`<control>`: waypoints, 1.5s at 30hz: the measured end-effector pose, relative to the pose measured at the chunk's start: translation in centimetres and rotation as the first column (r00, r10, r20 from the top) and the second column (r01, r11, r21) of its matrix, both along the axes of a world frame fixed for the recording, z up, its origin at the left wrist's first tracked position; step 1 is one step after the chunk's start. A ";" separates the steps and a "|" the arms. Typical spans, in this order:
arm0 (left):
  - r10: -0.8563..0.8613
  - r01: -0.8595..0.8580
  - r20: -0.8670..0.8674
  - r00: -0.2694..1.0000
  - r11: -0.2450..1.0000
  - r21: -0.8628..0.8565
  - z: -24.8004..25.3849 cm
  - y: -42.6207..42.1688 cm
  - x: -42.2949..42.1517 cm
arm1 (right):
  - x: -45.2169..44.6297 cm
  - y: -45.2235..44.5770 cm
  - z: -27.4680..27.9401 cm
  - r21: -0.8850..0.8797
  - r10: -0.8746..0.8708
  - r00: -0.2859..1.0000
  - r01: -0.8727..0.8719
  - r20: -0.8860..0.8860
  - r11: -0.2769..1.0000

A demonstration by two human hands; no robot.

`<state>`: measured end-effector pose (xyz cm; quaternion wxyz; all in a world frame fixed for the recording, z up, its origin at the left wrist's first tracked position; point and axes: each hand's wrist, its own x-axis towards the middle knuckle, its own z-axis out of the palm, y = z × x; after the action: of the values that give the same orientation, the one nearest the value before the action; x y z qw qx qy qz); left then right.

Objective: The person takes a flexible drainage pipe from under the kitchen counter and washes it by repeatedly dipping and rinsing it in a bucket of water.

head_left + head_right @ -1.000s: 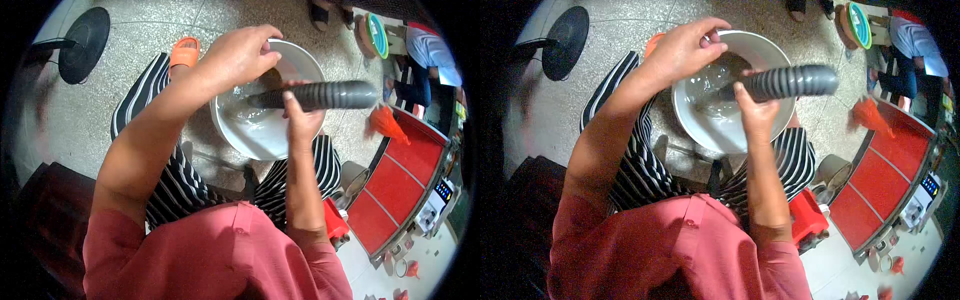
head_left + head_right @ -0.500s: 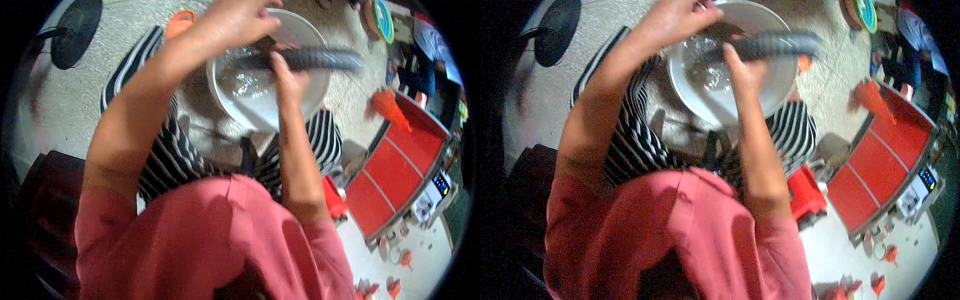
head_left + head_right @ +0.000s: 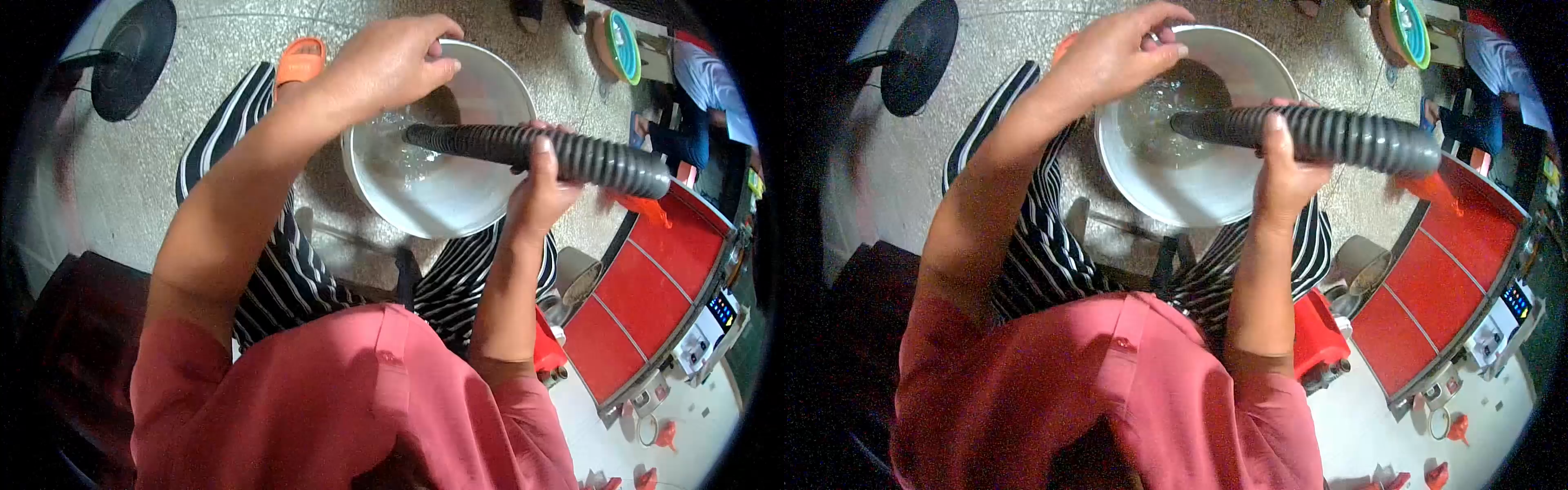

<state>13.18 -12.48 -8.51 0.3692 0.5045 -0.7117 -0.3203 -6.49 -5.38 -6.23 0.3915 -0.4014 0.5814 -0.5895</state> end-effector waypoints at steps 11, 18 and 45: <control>0.006 -0.014 0.059 0.998 0.992 0.124 -2.6 1.1 0.3 | 0.2 2.5 -7.0 0.261 0.099 0.940 -0.011 -0.327 0.965; -0.036 0.036 0.003 0.999 0.998 0.058 -3.2 -0.9 0.8 | 3.6 -2.1 -2.1 -0.002 0.062 0.997 -0.062 0.049 0.998; 0.008 -0.004 -0.049 0.999 0.996 0.087 -2.0 -0.2 0.0 | 3.3 1.3 -8.3 0.099 0.033 0.987 -0.017 -0.159 0.995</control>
<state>13.20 -12.66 -10.55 0.3653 0.5142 -0.6862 -0.3623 -3.23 -4.12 -14.49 0.3700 -0.4352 0.6338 -0.5214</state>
